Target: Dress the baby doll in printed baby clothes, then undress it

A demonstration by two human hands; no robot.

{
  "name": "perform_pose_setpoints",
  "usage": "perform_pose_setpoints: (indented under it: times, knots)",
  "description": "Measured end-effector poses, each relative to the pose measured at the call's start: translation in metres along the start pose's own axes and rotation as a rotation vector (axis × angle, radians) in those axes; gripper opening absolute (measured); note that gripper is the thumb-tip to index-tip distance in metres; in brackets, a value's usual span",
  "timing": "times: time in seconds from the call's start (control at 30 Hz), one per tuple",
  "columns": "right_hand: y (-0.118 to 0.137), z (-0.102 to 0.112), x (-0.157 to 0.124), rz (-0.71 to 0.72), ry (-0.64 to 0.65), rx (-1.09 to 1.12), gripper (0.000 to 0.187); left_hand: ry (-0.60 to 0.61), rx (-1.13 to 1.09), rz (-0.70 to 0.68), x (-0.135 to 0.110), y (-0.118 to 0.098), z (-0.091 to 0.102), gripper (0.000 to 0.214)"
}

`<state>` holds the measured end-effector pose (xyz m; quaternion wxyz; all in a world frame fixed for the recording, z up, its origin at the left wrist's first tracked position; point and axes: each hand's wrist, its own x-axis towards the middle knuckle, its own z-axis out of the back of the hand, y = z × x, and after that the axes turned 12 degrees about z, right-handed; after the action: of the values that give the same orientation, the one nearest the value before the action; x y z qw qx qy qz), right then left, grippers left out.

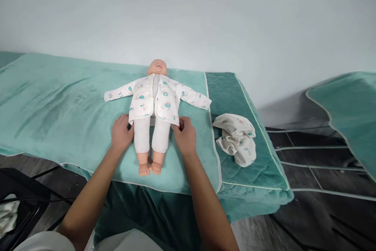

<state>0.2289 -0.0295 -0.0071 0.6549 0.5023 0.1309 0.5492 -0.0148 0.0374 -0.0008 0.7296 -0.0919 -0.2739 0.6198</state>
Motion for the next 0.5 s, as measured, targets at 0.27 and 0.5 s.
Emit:
perform_pose_setpoints:
  times: [0.27,0.5]
  knots:
    - [-0.007,0.012,-0.019,0.063,-0.084,-0.030,0.031,-0.105,-0.239,0.095,-0.014,0.019,0.002,0.006]
    - [-0.016,0.016,0.028,-0.213,-0.061,0.766,0.030,0.127,-1.220,0.429,0.020,0.021,0.005,0.025]
